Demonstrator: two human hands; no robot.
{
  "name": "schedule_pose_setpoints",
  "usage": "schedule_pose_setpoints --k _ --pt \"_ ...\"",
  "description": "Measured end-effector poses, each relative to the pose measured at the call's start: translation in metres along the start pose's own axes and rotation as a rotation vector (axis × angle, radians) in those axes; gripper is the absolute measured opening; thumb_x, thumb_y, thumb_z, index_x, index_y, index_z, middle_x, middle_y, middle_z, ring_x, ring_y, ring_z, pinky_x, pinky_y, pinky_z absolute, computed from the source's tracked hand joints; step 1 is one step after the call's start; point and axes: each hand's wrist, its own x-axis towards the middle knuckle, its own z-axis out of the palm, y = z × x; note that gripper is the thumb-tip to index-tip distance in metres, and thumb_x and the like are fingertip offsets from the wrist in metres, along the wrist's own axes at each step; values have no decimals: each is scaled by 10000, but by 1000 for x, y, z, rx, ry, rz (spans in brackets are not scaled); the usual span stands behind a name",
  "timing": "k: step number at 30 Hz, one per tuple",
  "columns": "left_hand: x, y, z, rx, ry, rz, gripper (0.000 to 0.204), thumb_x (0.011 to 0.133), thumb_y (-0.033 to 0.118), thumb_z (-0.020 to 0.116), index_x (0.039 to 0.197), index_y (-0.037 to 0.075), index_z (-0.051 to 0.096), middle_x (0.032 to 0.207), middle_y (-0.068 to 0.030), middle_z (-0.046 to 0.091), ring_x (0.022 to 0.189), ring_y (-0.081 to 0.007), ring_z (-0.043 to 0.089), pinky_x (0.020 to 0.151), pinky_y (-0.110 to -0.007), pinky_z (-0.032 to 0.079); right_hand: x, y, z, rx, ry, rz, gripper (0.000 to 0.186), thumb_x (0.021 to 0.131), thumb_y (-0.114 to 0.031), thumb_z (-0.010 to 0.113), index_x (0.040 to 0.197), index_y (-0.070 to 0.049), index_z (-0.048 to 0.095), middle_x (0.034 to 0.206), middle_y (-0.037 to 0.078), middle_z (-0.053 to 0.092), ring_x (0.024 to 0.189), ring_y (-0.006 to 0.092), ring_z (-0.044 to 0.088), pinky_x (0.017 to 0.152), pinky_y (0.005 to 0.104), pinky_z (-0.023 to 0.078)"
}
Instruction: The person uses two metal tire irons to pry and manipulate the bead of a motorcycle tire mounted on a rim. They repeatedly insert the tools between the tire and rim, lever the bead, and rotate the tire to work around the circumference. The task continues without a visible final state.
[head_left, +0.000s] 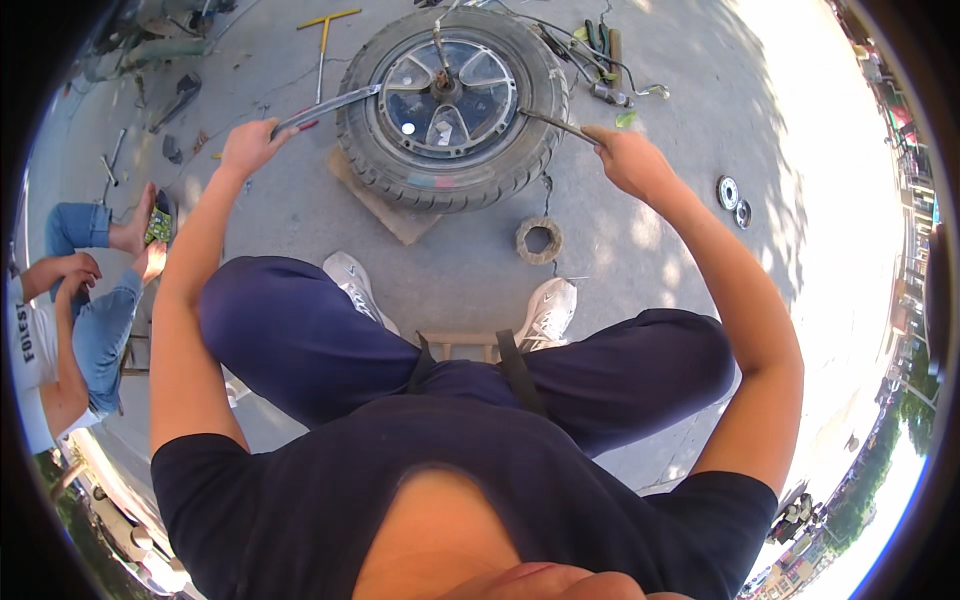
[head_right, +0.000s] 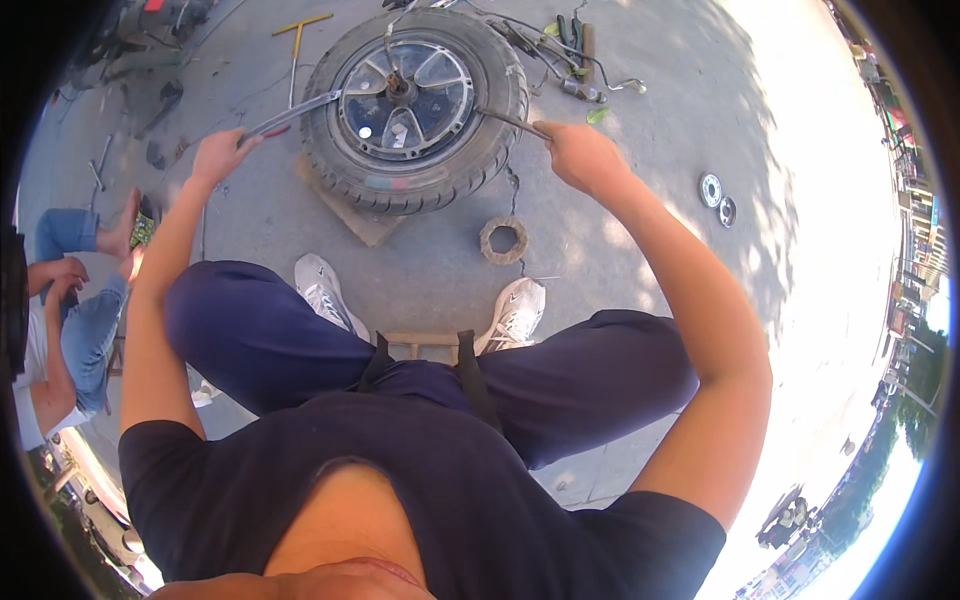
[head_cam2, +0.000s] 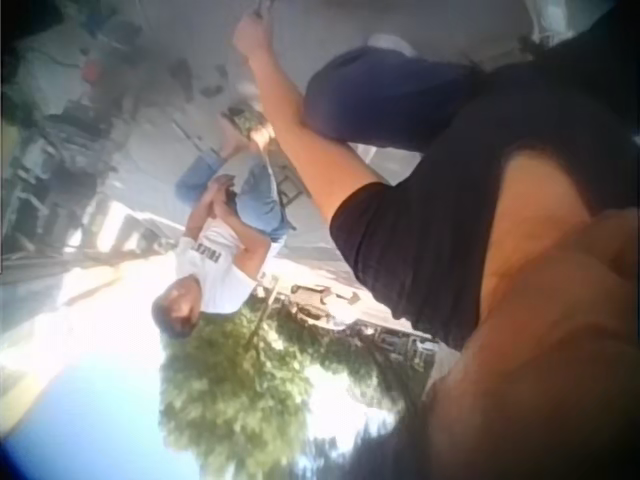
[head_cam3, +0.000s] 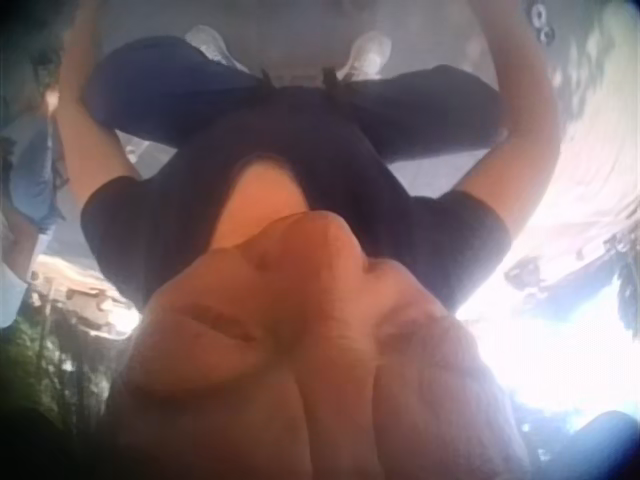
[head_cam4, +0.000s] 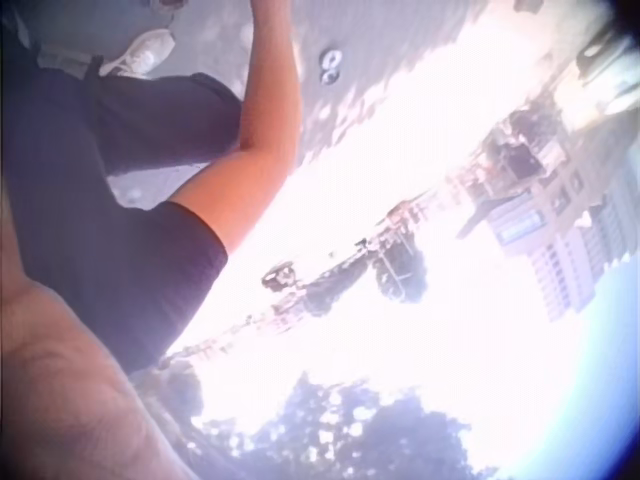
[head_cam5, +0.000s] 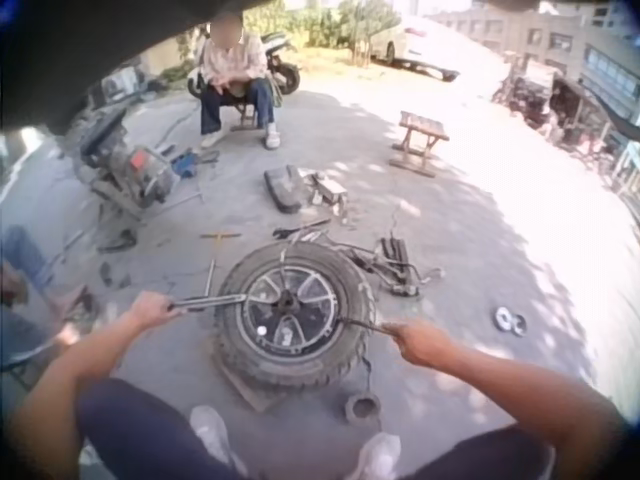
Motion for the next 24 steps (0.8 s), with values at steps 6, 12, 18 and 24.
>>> schedule_pose_setpoints --k 6,12,18,24 --pt "1 2 -2 1 -27 -25 572 884 582 529 746 33 606 678 -195 612 708 -403 608 643 -489 474 2 14 4 20 8 -44 392 921 -170 511 1308 -199 566 930 228 652 844 411 617 738 490 482" --pt "1 2 -6 22 -51 -42 578 875 590 537 733 33 599 672 -191 610 700 -399 607 633 -490 473 -5 20 0 33 25 -50 363 907 -177 532 1262 -202 605 879 200 667 819 401 627 718 491 498" --pt "2 3 -6 36 -73 -50 576 868 599 541 765 40 633 672 -188 613 696 -393 608 629 -481 478 -7 16 3 -31 88 -88 360 909 -181 541 1265 -204 592 813 189 660 748 395 625 659 500 483" --pt "6 0 -6 80 -135 -39 568 871 599 536 824 49 668 685 -182 624 706 -387 614 636 -476 483 -7 18 7 -97 79 -88 373 911 -197 545 1282 -225 579 786 181 656 714 384 629 640 493 486"
